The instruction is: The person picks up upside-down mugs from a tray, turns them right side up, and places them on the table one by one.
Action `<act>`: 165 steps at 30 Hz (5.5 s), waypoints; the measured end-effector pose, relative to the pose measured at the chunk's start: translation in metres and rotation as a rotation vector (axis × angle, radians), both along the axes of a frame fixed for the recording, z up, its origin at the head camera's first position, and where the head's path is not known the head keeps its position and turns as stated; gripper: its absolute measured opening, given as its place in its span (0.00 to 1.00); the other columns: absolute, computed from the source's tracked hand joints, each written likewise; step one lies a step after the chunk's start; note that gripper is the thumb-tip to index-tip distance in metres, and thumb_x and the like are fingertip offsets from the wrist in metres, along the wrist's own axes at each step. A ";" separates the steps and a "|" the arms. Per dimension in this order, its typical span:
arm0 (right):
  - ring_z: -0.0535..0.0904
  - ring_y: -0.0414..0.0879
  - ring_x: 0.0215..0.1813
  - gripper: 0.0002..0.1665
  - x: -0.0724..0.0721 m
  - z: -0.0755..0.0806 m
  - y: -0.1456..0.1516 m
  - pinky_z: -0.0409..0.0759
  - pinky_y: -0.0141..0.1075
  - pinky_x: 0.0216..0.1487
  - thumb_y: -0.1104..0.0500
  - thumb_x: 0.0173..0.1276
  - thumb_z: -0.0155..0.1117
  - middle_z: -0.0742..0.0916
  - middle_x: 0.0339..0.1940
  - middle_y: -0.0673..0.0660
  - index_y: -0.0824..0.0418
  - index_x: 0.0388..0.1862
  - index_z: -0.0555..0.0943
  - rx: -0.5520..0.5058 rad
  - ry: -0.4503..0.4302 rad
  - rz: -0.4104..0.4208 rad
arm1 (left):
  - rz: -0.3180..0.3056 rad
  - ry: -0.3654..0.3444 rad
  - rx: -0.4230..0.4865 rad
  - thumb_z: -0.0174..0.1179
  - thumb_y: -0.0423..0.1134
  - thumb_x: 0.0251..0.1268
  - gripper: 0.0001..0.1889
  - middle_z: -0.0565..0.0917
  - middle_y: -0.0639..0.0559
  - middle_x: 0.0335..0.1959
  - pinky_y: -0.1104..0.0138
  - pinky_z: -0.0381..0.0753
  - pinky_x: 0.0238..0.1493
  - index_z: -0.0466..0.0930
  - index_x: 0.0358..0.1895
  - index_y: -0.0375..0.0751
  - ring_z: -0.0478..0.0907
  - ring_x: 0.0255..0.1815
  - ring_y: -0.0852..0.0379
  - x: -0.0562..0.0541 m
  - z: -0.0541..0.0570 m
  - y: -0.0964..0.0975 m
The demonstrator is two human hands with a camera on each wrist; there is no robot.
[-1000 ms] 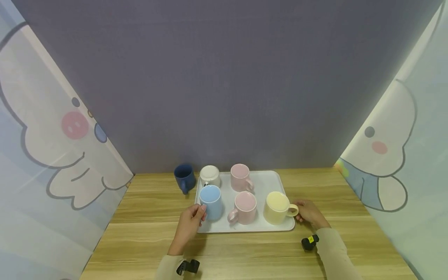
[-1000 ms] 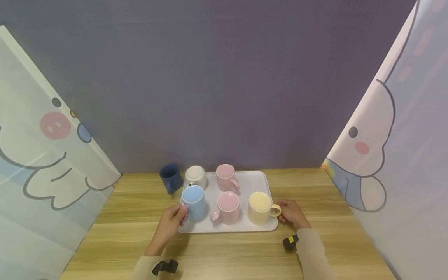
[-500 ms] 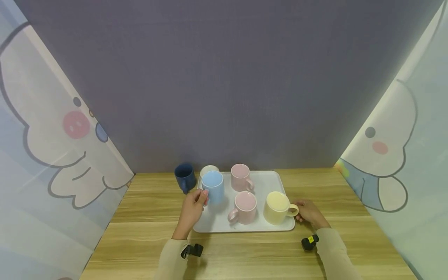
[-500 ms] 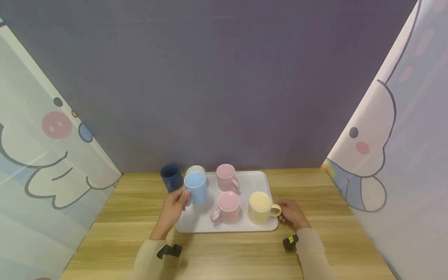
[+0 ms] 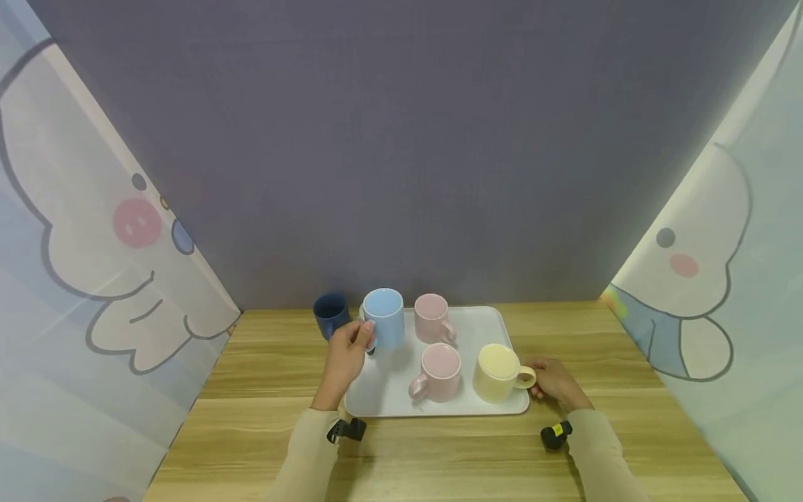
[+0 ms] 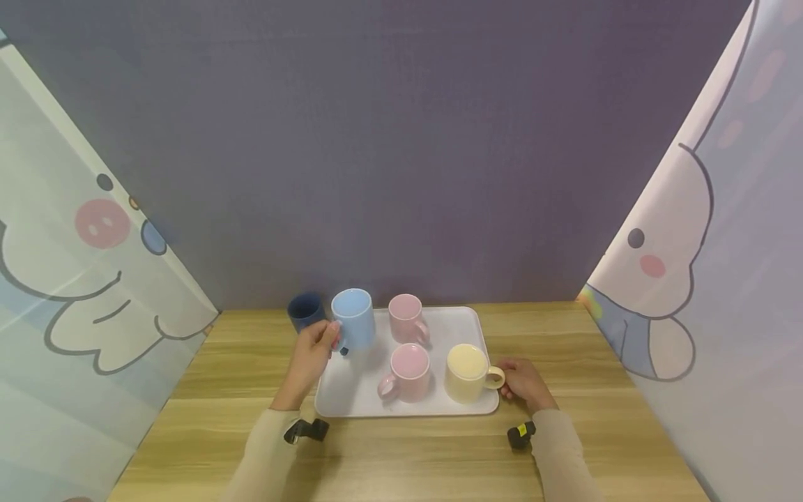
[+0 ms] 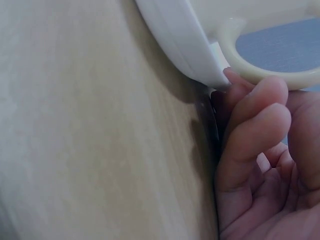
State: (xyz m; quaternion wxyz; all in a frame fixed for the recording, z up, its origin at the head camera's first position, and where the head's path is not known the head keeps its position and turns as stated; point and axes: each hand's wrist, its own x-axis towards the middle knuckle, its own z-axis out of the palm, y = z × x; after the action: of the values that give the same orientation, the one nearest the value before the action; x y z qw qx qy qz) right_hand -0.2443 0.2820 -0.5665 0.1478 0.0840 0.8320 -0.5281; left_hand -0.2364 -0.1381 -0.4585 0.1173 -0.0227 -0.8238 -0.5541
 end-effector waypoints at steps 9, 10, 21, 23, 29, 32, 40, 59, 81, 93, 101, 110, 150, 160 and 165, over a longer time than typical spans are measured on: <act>0.74 0.38 0.21 0.24 0.000 0.000 -0.001 0.76 0.29 0.22 0.61 0.73 0.60 0.80 0.19 0.51 0.77 0.61 0.76 -0.011 -0.008 -0.019 | 0.029 0.013 -0.012 0.54 0.42 0.80 0.18 0.77 0.47 0.24 0.69 0.69 0.30 0.78 0.28 0.37 0.70 0.26 0.57 -0.005 0.009 0.000; 0.74 0.38 0.21 0.24 0.000 0.000 -0.001 0.76 0.29 0.22 0.61 0.73 0.60 0.80 0.19 0.51 0.77 0.61 0.76 -0.011 -0.009 -0.021 | 0.033 0.013 -0.009 0.54 0.42 0.80 0.18 0.77 0.47 0.24 0.69 0.69 0.30 0.78 0.28 0.37 0.70 0.26 0.56 -0.005 0.011 0.000; 0.74 0.38 0.21 0.25 0.000 0.000 0.000 0.76 0.29 0.23 0.59 0.76 0.59 0.81 0.20 0.51 0.76 0.64 0.75 0.000 -0.004 -0.007 | 0.054 0.051 0.020 0.55 0.41 0.79 0.18 0.78 0.46 0.24 0.69 0.69 0.31 0.79 0.28 0.36 0.70 0.26 0.58 -0.010 0.013 0.002; 0.74 0.38 0.22 0.25 0.000 -0.001 0.001 0.77 0.28 0.23 0.58 0.76 0.58 0.81 0.20 0.51 0.75 0.64 0.76 0.008 -0.007 -0.005 | 0.044 0.044 0.051 0.55 0.42 0.79 0.18 0.78 0.46 0.25 0.70 0.70 0.30 0.79 0.29 0.35 0.71 0.27 0.57 -0.010 0.013 0.003; 0.74 0.38 0.22 0.25 -0.001 -0.003 0.002 0.77 0.28 0.23 0.59 0.75 0.59 0.81 0.20 0.51 0.75 0.63 0.76 0.002 -0.006 -0.012 | -0.018 -0.019 0.201 0.53 0.41 0.81 0.19 0.77 0.47 0.27 0.71 0.71 0.25 0.77 0.33 0.28 0.71 0.26 0.54 -0.008 0.012 0.007; 0.74 0.38 0.21 0.24 -0.001 -0.003 0.001 0.76 0.28 0.23 0.59 0.75 0.59 0.81 0.19 0.51 0.74 0.63 0.77 0.003 -0.014 -0.027 | -0.046 -0.046 0.248 0.51 0.42 0.81 0.20 0.76 0.46 0.27 0.70 0.73 0.26 0.75 0.35 0.25 0.71 0.26 0.57 -0.007 0.010 0.008; 0.74 0.38 0.21 0.24 0.001 -0.001 -0.001 0.76 0.29 0.23 0.59 0.76 0.59 0.81 0.20 0.52 0.75 0.63 0.76 0.003 -0.017 -0.015 | -0.158 -0.108 0.428 0.45 0.39 0.84 0.20 0.74 0.49 0.31 0.70 0.78 0.31 0.71 0.34 0.25 0.73 0.27 0.59 -0.006 0.004 0.012; 0.74 0.38 0.21 0.25 0.001 0.002 -0.001 0.75 0.27 0.22 0.60 0.76 0.58 0.80 0.20 0.52 0.77 0.64 0.74 0.001 -0.009 -0.018 | -0.412 -0.152 1.118 0.40 0.44 0.85 0.21 0.74 0.58 0.27 0.58 0.86 0.55 0.74 0.29 0.46 0.66 0.23 0.67 -0.008 -0.016 0.012; 0.74 0.38 0.23 0.26 0.001 0.002 0.000 0.75 0.27 0.24 0.59 0.77 0.58 0.81 0.25 0.53 0.78 0.64 0.73 0.005 -0.008 0.006 | -0.432 -0.160 1.494 0.33 0.42 0.87 0.23 0.76 0.54 0.28 0.69 0.84 0.45 0.72 0.30 0.42 0.65 0.25 0.62 -0.005 -0.016 0.025; 0.71 0.40 0.28 0.24 -0.002 0.028 0.000 0.73 0.30 0.29 0.54 0.83 0.48 0.77 0.27 0.49 0.75 0.58 0.76 0.017 0.062 0.024 | -0.374 -0.202 1.506 0.34 0.43 0.87 0.22 0.74 0.55 0.29 0.70 0.81 0.46 0.71 0.30 0.43 0.60 0.27 0.62 -0.005 -0.012 0.033; 0.68 0.38 0.24 0.20 0.003 0.089 -0.062 0.69 0.30 0.26 0.52 0.79 0.59 0.76 0.23 0.49 0.69 0.54 0.82 -0.061 0.336 -0.028 | -0.402 -0.188 1.462 0.32 0.43 0.87 0.23 0.74 0.56 0.29 0.72 0.79 0.45 0.72 0.30 0.45 0.63 0.26 0.64 -0.004 -0.014 0.044; 0.64 0.35 0.22 0.17 0.008 0.113 -0.143 0.62 0.26 0.24 0.58 0.81 0.54 0.75 0.23 0.46 0.71 0.54 0.80 -0.391 0.242 0.182 | -0.347 -0.210 1.402 0.33 0.43 0.87 0.23 0.74 0.57 0.30 0.72 0.79 0.43 0.71 0.29 0.46 0.62 0.27 0.64 -0.001 -0.013 0.061; 0.50 0.38 0.18 0.22 0.016 0.113 -0.174 0.43 0.31 0.23 0.53 0.87 0.31 0.70 0.14 0.40 0.54 0.40 0.75 -1.274 0.088 0.360 | -0.299 -0.280 0.654 0.51 0.42 0.81 0.13 0.78 0.56 0.35 0.70 0.72 0.33 0.80 0.51 0.36 0.68 0.27 0.62 0.008 -0.027 0.058; 0.52 0.39 0.18 0.19 0.010 0.127 -0.130 0.41 0.35 0.24 0.53 0.86 0.39 0.69 0.14 0.40 0.55 0.38 0.75 -1.012 0.267 0.228 | 0.021 -0.142 -0.039 0.58 0.35 0.74 0.08 0.84 0.47 0.31 0.70 0.72 0.29 0.83 0.44 0.32 0.73 0.27 0.60 0.000 -0.056 -0.014; 0.55 0.35 0.17 0.19 0.004 0.133 -0.110 0.44 0.32 0.22 0.57 0.86 0.40 0.69 0.14 0.41 0.56 0.35 0.76 -0.897 0.258 0.112 | 0.156 -0.159 -0.413 0.61 0.34 0.64 0.06 0.87 0.44 0.35 0.58 0.78 0.35 0.85 0.40 0.36 0.82 0.34 0.49 -0.002 -0.074 -0.039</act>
State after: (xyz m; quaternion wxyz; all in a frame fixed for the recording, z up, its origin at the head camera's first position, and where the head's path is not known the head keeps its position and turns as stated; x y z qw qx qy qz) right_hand -0.2401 0.1720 -0.4340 0.0932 -0.0997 0.5364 -0.8329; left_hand -0.2380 -0.1773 -0.5322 0.0875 0.0609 -0.9257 -0.3629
